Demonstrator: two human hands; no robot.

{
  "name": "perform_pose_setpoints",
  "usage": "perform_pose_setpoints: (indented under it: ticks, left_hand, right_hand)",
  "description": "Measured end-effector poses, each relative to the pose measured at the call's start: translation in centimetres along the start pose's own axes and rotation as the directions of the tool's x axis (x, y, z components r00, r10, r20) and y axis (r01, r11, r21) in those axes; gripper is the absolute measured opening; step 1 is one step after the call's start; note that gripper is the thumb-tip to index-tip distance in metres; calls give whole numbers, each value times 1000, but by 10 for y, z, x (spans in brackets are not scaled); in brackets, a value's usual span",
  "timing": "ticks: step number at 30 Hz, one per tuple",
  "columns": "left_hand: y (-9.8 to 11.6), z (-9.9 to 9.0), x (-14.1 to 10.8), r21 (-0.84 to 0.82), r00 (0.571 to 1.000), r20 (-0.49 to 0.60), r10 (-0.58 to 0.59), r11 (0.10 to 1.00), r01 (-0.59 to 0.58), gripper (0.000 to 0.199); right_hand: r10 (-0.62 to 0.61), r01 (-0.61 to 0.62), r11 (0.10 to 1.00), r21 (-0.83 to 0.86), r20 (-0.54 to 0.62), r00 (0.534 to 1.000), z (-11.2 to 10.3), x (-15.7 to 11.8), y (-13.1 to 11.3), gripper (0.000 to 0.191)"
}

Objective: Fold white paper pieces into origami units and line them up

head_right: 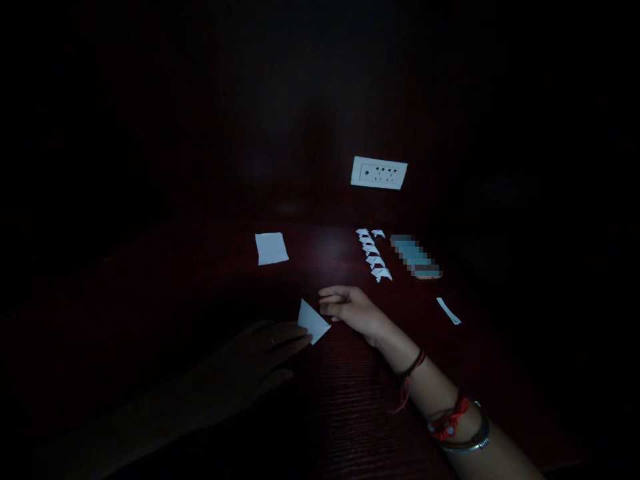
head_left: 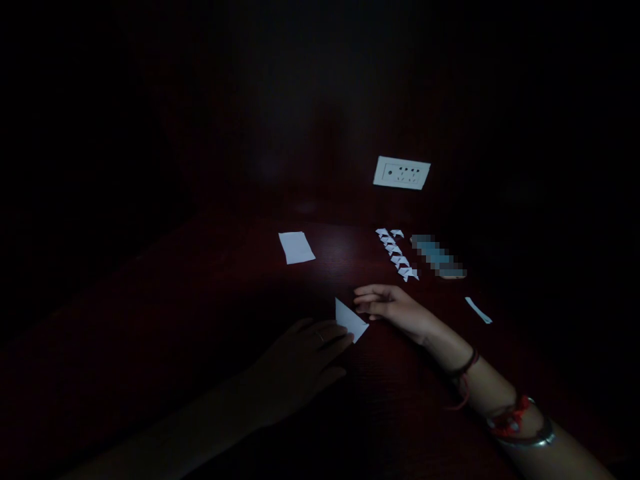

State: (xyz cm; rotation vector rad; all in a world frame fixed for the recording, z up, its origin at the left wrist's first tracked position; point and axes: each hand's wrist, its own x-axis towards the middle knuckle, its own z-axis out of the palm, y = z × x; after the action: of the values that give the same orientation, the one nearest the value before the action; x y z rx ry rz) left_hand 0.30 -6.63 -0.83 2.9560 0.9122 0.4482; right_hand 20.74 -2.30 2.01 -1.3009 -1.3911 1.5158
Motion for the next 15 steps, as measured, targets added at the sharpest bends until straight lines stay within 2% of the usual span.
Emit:
perform_pose_setpoints:
  ticks: [6,11,15]
  left_hand:
    - [-7,0,-1,8,998,35,50,999,-50,34]
    - [-22,-1,-4,19,985,52,167,986,-168,36]
    - [-30,-4,-6,12,978,49,203,979,-204,36]
  right_hand:
    - [140,-152,973,171,83,987,0,-9,-9,33]
    - [160,-180,944,278,91,983,0,-11,-10,34]
    - [160,-173,939,298,68,985,-4,-11,-7,35]
